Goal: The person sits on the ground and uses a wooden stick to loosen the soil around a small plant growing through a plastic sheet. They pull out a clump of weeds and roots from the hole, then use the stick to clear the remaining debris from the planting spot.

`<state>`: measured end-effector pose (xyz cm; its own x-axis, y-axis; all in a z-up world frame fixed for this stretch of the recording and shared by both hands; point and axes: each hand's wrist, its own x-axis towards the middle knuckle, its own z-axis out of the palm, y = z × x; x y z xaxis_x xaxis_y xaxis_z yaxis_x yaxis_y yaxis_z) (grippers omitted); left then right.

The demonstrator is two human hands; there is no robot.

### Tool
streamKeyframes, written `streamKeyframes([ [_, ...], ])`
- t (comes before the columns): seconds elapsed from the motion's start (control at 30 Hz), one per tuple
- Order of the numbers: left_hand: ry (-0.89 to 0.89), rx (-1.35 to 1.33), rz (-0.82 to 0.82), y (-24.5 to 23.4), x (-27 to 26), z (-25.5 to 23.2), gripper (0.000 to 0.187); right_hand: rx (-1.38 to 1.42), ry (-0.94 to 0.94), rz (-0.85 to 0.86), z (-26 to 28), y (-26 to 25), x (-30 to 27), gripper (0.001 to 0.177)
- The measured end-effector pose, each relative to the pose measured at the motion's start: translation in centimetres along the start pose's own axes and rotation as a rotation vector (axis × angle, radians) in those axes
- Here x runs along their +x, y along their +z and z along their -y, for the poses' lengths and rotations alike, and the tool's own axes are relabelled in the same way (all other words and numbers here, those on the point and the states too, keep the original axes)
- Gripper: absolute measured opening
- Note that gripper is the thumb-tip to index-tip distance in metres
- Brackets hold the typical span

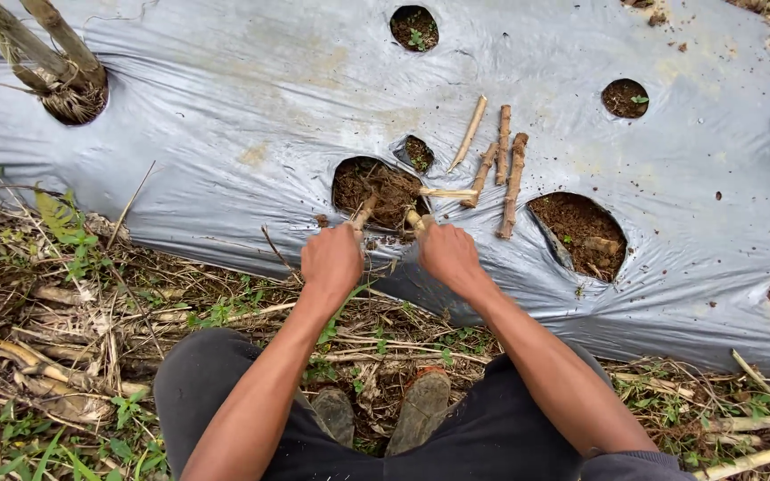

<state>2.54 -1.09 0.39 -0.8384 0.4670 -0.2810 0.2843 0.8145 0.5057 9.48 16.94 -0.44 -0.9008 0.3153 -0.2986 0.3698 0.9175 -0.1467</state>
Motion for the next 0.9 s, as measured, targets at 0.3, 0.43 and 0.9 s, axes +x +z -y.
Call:
streamKeyframes([
  [0.3, 0.052, -0.304, -0.217, -8.1, -4.5, -2.0, 0.038, 0.707, 0.154, 0.25, -6.0, 1.9, 6.0, 0.038],
  [0.43, 0.078, -0.351, -0.312, -7.5, -4.7, -3.1, 0.036, 1.035, 0.356, 0.365, -3.5, -1.5, 4.5, 0.04],
  [0.9, -0.01, -0.576, -0.268, -3.1, -0.6, -2.3, 0.036, 1.013, 0.271, 0.479, -3.5, -1.7, 4.3, 0.056],
])
